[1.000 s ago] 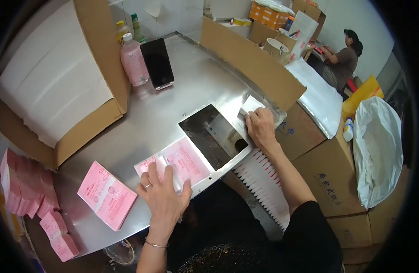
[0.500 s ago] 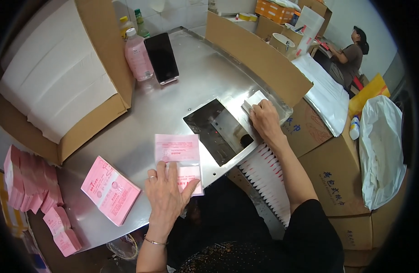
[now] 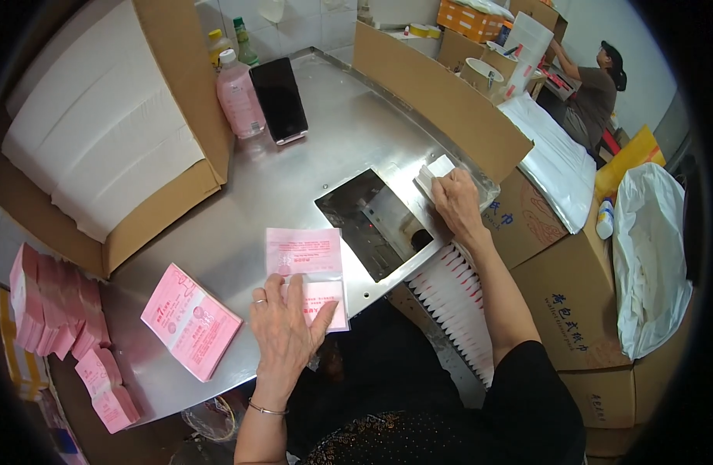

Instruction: Packing pink paper sachets into white boxes and organizing them on a workbench.

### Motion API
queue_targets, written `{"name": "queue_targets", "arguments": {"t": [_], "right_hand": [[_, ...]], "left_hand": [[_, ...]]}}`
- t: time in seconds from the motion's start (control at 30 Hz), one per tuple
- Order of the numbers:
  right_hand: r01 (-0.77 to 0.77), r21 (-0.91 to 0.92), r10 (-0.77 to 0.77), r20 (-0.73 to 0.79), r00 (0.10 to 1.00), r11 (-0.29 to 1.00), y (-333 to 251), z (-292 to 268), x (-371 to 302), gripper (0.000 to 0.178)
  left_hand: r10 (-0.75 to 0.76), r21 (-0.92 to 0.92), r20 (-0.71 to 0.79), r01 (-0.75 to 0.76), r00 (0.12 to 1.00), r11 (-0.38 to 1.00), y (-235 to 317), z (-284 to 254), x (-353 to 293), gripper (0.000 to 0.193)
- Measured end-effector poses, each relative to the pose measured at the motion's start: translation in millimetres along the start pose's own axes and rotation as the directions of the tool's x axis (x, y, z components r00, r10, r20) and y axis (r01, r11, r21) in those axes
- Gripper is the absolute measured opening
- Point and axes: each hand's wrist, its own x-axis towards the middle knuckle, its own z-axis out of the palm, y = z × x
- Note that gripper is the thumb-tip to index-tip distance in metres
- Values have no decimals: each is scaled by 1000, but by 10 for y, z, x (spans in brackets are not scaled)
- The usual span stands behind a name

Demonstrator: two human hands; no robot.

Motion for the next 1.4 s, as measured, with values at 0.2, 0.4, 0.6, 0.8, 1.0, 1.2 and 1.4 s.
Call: {"name": "queue_targets", "arguments": {"t": [0.2, 0.4, 0.6, 0.8, 1.0, 1.2, 1.4], "right_hand": [[-18, 11, 19, -42, 999, 1000, 23, 46, -84, 14], [64, -26, -69, -368, 927, 998, -27, -84, -6, 39], [658, 272, -688, 22, 725, 702, -1474, -213, -637, 34], [439, 172, -472, 337, 815, 882, -1932, 296, -414, 38], [355, 251, -415, 255, 873, 901, -1700, 684, -254, 32], [344, 143, -372, 412, 832, 928, -1858, 671, -252, 24], [371, 76, -354, 525, 774, 925, -1594, 609, -232, 18]], "left_hand": [[-108, 68, 0, 108, 994, 992, 78, -63, 16, 60], [-13, -88, 74, 20, 997, 996, 109, 27, 15, 41], [-98, -285, 244, 168, 965, 944, 65, -120, -35, 59], [-58, -188, 40, 65, 998, 980, 190, -19, 46, 85], [-67, -230, 102, 89, 993, 969, 134, -107, 42, 62], [-28, -208, 59, 40, 998, 977, 112, 48, 8, 37], [60, -281, 107, -28, 992, 959, 99, -150, -106, 42]]}}
